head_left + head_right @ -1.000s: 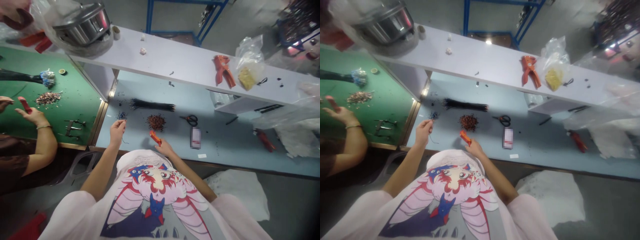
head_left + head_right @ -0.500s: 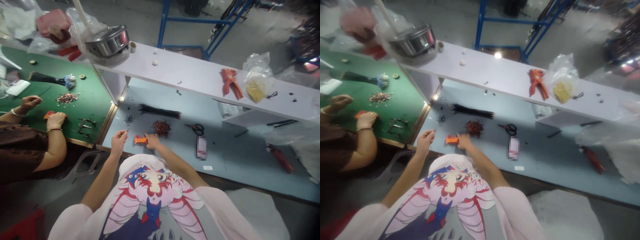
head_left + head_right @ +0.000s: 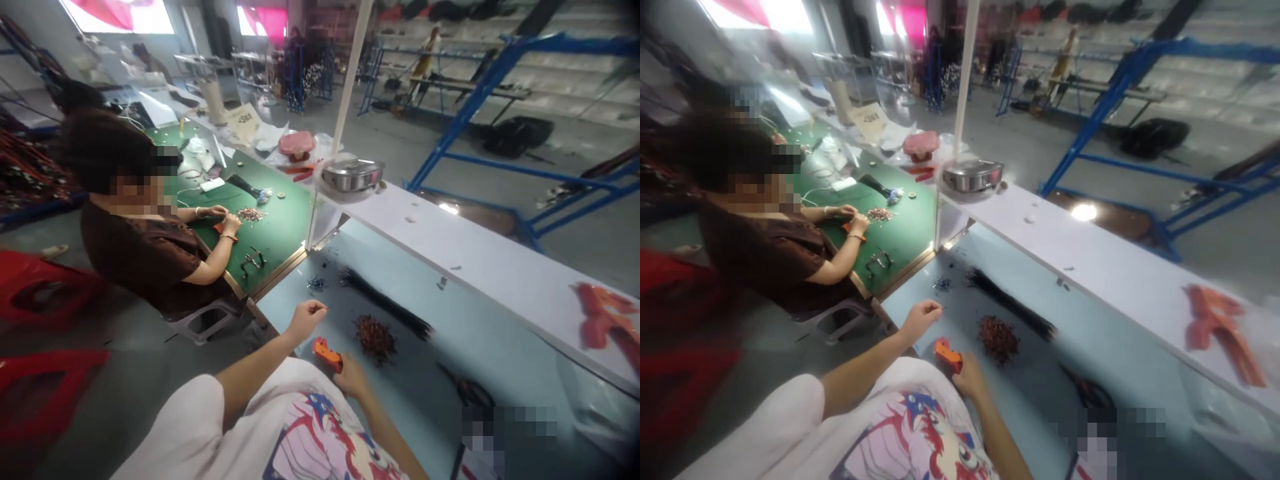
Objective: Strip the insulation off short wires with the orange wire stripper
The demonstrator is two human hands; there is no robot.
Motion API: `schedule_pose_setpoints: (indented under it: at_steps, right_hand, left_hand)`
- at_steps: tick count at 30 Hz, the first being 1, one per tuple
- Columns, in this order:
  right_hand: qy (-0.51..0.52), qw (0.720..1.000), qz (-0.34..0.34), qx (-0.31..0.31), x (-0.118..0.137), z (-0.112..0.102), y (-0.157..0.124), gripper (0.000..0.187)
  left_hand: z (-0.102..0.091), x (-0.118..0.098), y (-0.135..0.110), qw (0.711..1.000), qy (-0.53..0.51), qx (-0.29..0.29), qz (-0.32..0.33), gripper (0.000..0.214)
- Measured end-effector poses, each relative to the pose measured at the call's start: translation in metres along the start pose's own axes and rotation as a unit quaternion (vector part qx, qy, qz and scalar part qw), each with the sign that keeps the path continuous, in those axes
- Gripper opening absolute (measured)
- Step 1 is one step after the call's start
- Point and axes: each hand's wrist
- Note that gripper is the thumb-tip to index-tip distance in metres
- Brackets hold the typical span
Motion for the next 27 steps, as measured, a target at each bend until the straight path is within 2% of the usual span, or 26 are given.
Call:
schedule_pose_setpoints:
  at_steps: [3, 5, 7, 10, 13, 15, 17, 19, 21, 23, 27]
  right_hand:
    - [-0.095, 0.986, 0.049, -0.125, 0.006, -0.025, 0.004, 0.039]
    - [-0.087, 0.983, 0.054, -0.151, 0.007, -0.042, 0.0, 0.044]
    - [-0.061, 0.982, 0.06, -0.167, 0.006, -0.048, -0.011, 0.047]
    - [0.021, 0.983, 0.064, -0.168, 0.008, -0.039, -0.035, 0.043]
    - [0.135, 0.974, 0.057, -0.173, 0.027, -0.02, -0.059, 0.038]
    - [0.276, 0.944, 0.007, -0.179, 0.049, -0.012, -0.072, 0.029]
    - [0.418, 0.879, -0.072, -0.216, 0.074, -0.009, -0.082, 0.025]
    - [0.462, 0.839, -0.115, -0.265, 0.099, -0.01, -0.089, 0.025]
    - [0.443, 0.826, -0.13, -0.322, 0.118, -0.012, -0.094, 0.023]
    - [0.4, 0.826, -0.129, -0.377, 0.13, -0.013, -0.096, 0.02]
    - [0.332, 0.825, -0.13, -0.439, 0.141, -0.012, -0.1, 0.014]
  left_hand:
    - [-0.007, -0.003, -0.008, 1.0, -0.011, -0.003, 0.004, 0.013]
    - [-0.015, -0.003, -0.012, 1.0, -0.017, -0.005, -0.003, 0.016]
    - [-0.022, -0.003, -0.014, 1.0, -0.02, 0.003, -0.017, 0.021]
    - [-0.026, -0.004, -0.017, 0.998, -0.018, 0.042, -0.038, 0.031]
    - [-0.02, -0.009, -0.024, 0.995, 0.011, 0.098, -0.034, 0.031]
    - [-0.012, -0.014, -0.033, 0.988, 0.064, 0.138, 0.008, 0.024]
    - [-0.004, -0.02, -0.041, 0.974, 0.121, 0.172, 0.08, 0.017]
    - [0.003, -0.025, -0.047, 0.952, 0.165, 0.201, 0.163, 0.013]
    - [0.009, -0.028, -0.05, 0.921, 0.197, 0.228, 0.248, 0.012]
    - [0.012, -0.03, -0.051, 0.888, 0.218, 0.242, 0.324, 0.01]
    - [0.013, -0.03, -0.052, 0.846, 0.229, 0.244, 0.415, 0.009]
Point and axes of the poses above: each hand's wrist, its own y-axis towards the middle knuckle, its own z-axis out of the palm, x = y × z, and after that the axes turned 2 degrees about y, right-handed
